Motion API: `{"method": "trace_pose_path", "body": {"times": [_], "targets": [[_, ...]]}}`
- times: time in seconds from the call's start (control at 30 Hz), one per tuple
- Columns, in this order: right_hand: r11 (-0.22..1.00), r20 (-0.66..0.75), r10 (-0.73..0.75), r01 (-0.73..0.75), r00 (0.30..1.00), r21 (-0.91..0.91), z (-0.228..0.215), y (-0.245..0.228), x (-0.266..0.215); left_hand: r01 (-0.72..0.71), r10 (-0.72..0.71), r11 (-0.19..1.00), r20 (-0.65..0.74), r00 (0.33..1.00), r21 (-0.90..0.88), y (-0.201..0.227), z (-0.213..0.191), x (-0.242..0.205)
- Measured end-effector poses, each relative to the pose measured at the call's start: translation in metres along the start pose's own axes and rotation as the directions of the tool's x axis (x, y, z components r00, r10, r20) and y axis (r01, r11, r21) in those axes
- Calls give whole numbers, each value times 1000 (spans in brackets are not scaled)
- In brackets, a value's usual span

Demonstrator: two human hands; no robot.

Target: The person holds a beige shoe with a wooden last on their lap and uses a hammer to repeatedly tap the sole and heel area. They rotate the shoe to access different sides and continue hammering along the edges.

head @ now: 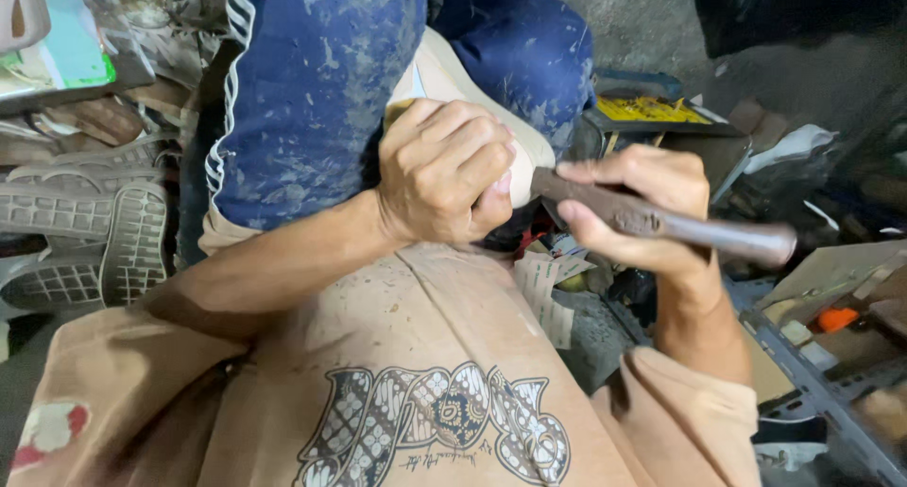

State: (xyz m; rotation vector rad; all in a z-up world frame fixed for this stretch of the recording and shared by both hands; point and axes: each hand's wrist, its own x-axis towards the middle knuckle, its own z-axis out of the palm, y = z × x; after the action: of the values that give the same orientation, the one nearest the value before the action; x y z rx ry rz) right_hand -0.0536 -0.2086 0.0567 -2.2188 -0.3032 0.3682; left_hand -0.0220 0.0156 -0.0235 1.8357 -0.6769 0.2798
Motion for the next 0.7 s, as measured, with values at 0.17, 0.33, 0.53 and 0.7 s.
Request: {"method": "trace_pose_path", "body": {"times": [0.17,0.33,0.53,0.7], "targets": [[974,424,218,-222,879,-41,-21,0,54,-49,49,999,-62,997,0,2,-2,-3],[897,162,208,-254,965,363,-18,24,8,561,-632,702,-21,774,-439,54,-36,-42],[858,-305,268,-82,914,508,21,45,-59,507,-868,-479,470,-156,-716,31,-11,21],[935,-437,328,-222,838,276,62,3,-70,531,-926,-379,305,-225,-758,12,16,28]]}}
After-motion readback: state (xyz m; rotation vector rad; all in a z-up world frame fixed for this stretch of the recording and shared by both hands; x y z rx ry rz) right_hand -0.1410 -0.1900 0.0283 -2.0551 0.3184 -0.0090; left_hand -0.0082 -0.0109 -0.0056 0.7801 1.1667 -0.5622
